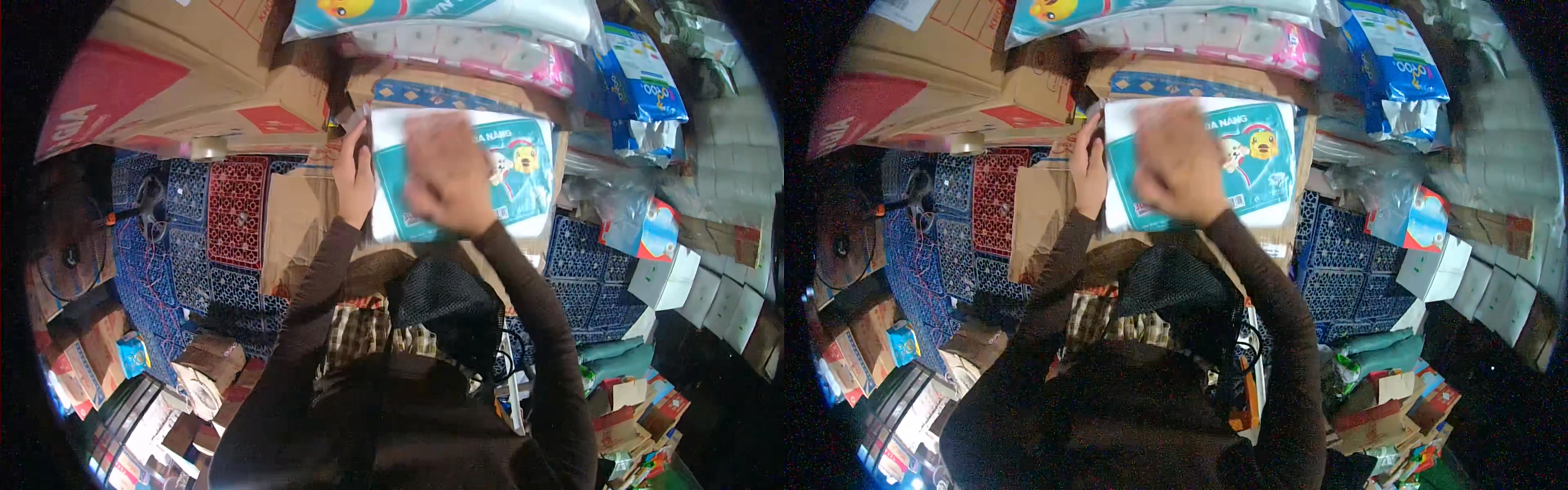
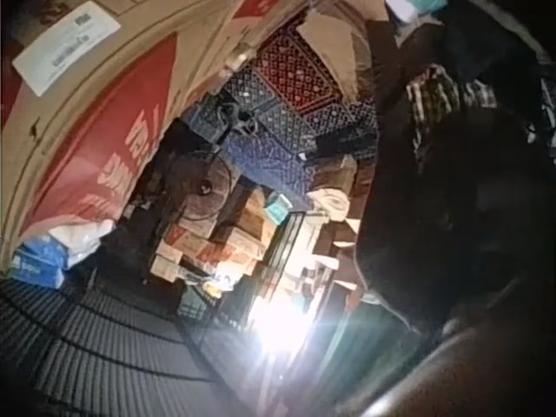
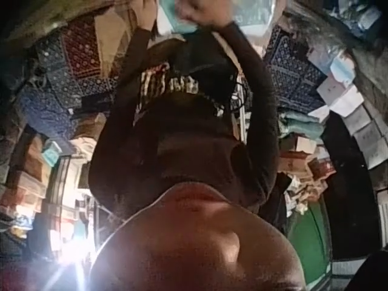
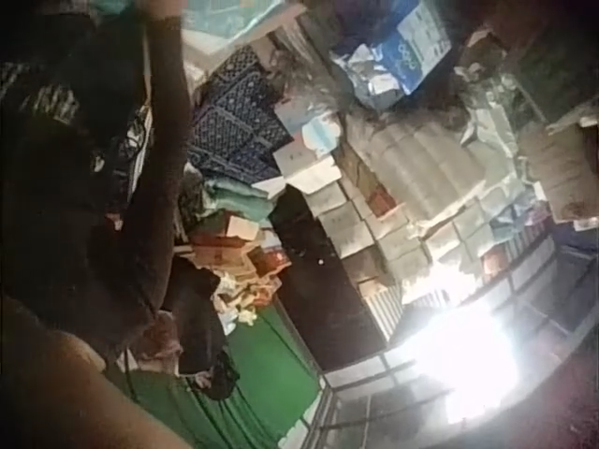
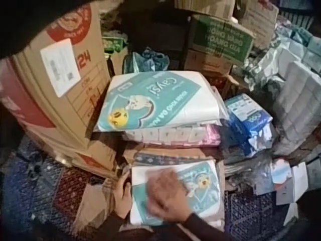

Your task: The recorder is using a cloth to wipe dust off various plastic-wrapped consumer packages, such as diapers and tissues, in a storage area.

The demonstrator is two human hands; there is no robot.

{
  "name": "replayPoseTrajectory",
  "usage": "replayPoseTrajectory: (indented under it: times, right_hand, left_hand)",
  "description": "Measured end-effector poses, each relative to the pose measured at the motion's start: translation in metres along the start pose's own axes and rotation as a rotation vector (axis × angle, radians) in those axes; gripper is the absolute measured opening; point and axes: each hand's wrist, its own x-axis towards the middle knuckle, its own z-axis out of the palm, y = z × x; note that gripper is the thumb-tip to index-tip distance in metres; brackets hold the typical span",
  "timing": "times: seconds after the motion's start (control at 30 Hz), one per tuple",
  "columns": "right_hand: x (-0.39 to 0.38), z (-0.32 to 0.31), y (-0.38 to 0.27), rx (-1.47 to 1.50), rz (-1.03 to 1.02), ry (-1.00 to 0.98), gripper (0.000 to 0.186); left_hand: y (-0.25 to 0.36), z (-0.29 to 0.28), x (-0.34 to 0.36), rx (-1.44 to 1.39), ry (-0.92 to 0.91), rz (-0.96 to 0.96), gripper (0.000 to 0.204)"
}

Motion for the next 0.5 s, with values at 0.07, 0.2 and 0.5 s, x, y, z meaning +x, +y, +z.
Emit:
replayPoseTrajectory:
  times: [0.07, 0.2, 0.5]
  right_hand:
    - [-0.016, 0.003, -0.025, 0.318, -0.187, -0.265, 0.048]
    - [-0.006, 0.019, 0.009, 0.392, -0.327, -0.302, 0.045]
    - [0.054, 0.075, 0.009, -0.244, 0.023, 0.106, 0.043]
  left_hand:
    - [-0.001, 0.000, -0.001, -0.090, -0.008, -0.043, 0.035]
    - [-0.003, 0.003, 0.000, -0.094, -0.005, -0.057, 0.035]
    - [0.002, 0.003, 0.003, -0.122, -0.002, -0.053, 0.047]
